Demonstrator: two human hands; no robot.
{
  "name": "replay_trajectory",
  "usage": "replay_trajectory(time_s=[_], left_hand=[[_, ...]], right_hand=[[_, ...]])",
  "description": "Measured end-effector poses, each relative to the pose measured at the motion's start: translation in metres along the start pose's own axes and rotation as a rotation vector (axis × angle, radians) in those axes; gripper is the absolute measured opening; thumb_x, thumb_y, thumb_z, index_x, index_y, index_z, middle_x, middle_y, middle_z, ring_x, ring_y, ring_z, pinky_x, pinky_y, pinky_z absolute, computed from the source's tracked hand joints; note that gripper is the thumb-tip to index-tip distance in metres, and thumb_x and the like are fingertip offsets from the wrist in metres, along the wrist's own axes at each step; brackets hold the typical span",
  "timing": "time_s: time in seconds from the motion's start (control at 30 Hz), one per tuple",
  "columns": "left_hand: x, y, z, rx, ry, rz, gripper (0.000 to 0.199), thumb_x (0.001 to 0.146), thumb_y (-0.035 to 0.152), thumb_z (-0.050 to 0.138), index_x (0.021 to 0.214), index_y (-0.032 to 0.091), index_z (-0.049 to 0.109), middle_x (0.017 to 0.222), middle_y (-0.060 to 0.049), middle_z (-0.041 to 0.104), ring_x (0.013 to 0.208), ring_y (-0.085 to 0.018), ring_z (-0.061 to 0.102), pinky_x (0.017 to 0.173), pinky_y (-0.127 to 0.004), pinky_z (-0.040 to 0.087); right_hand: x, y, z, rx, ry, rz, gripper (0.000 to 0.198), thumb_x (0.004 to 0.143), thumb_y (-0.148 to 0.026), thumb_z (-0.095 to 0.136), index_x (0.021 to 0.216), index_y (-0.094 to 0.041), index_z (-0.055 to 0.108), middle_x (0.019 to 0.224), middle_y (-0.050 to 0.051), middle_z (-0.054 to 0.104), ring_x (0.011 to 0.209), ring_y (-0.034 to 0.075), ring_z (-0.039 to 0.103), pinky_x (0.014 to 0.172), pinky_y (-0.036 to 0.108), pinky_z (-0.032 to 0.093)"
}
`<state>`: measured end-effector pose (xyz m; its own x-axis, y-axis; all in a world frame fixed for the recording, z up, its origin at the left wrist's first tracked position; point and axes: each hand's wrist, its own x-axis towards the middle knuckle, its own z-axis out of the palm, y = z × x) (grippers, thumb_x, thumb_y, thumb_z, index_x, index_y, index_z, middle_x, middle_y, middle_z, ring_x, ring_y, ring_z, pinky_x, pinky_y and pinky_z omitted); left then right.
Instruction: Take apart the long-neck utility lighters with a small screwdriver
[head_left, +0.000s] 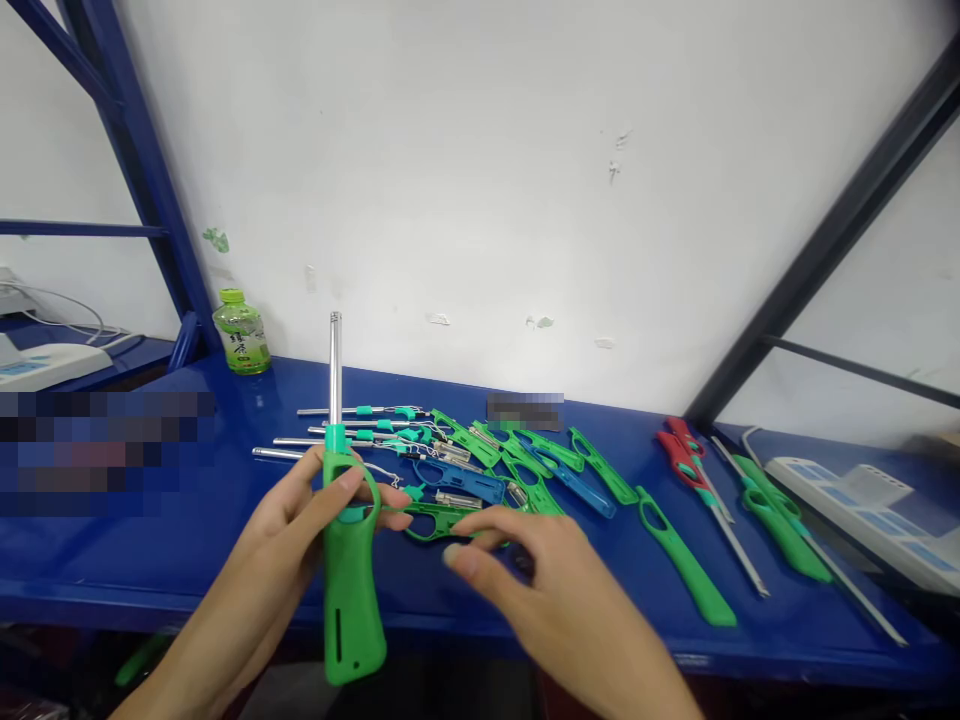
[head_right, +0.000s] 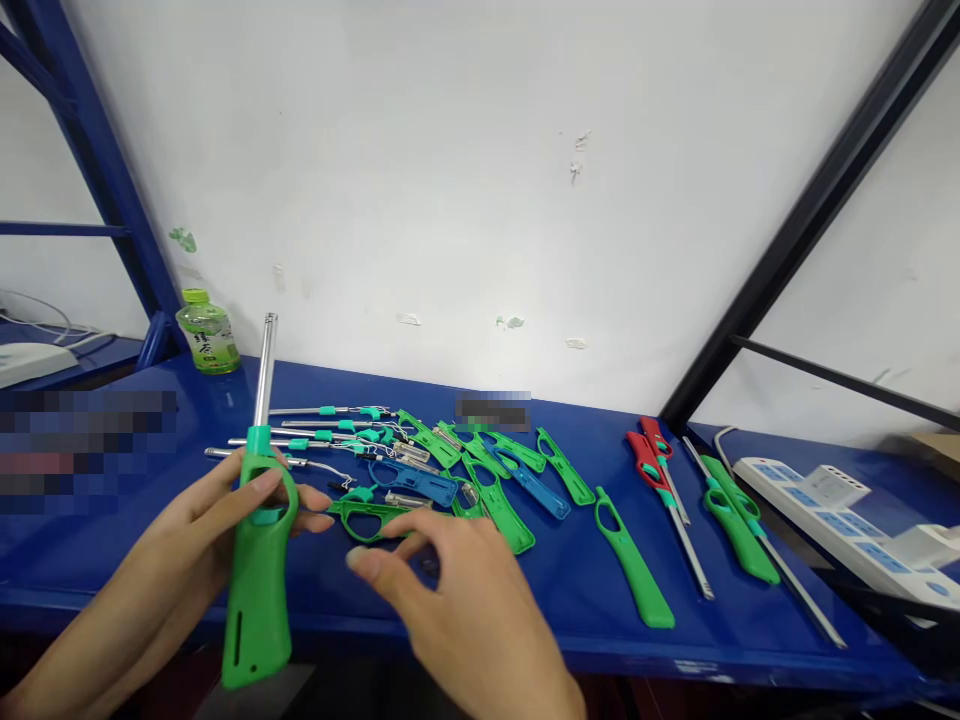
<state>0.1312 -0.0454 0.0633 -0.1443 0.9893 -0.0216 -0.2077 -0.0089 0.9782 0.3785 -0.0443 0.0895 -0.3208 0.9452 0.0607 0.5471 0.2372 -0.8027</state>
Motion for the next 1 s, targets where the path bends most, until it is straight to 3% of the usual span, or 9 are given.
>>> replay_trajectory(time_s=[0.07,0.23,0.37,0.6,0.83,1.0], left_hand=[[-0.002,-0.005,0.005,-0.026,-0.030,-0.029,0.052,0.088,0.065,0.091,0.115,0.027,0.070,0.106,-0.007,0.087,0.096,-0.030,0.085,0.085,-0.038,0.068],[-0.005,-0.009,0.010,0.011,-0.099,0.013,0.045,0.093,0.065,0.087,0.107,0.025,0.074,0.101,-0.007,0.085,0.094,-0.027,0.082,0.084,-0.034,0.066],[-0.005,0.001,0.010,0.015,-0.117,0.067,0.045,0.094,0.067,0.084,0.096,0.022,0.081,0.096,-0.008,0.084,0.093,-0.027,0.079,0.085,-0.034,0.065],[-0.006,0.014,0.012,-0.089,-0.074,0.075,0.044,0.092,0.065,0.084,0.095,0.021,0.088,0.100,-0.011,0.087,0.104,-0.033,0.081,0.091,-0.039,0.065],[-0.012,0.011,0.011,-0.034,-0.098,0.216,0.044,0.098,0.065,0.080,0.093,0.023,0.091,0.096,-0.008,0.086,0.095,-0.026,0.076,0.088,-0.030,0.061],[-0.013,0.010,0.009,-0.063,-0.147,0.165,0.041,0.104,0.060,0.074,0.098,0.023,0.090,0.102,-0.007,0.086,0.101,-0.026,0.076,0.092,-0.030,0.060]], right_hand=[[0.003,-0.006,0.019,-0.006,-0.066,0.000,0.032,0.100,-0.057,0.084,0.117,-0.030,0.089,0.103,0.001,0.085,0.102,0.029,0.075,0.090,0.034,0.049],[0.006,-0.016,0.044,-0.055,-0.211,-0.026,0.026,0.101,-0.049,0.086,0.095,-0.024,0.084,0.093,0.004,0.081,0.085,0.025,0.072,0.074,0.030,0.047],[0.003,-0.016,0.039,-0.094,-0.206,-0.070,0.024,0.105,-0.042,0.081,0.091,-0.023,0.077,0.091,0.004,0.077,0.085,0.023,0.068,0.075,0.029,0.044],[0.001,-0.018,0.031,-0.080,-0.263,-0.120,0.034,0.110,-0.045,0.074,0.086,-0.022,0.068,0.083,0.000,0.069,0.079,0.019,0.059,0.069,0.027,0.039],[-0.001,-0.017,0.024,0.028,-0.332,-0.138,0.039,0.107,-0.057,0.076,0.088,-0.023,0.070,0.085,0.000,0.064,0.082,0.020,0.058,0.067,0.026,0.041],[-0.002,-0.020,0.022,-0.010,-0.307,-0.125,0.034,0.106,-0.053,0.075,0.089,-0.024,0.071,0.086,0.000,0.066,0.080,0.020,0.058,0.066,0.026,0.040]])
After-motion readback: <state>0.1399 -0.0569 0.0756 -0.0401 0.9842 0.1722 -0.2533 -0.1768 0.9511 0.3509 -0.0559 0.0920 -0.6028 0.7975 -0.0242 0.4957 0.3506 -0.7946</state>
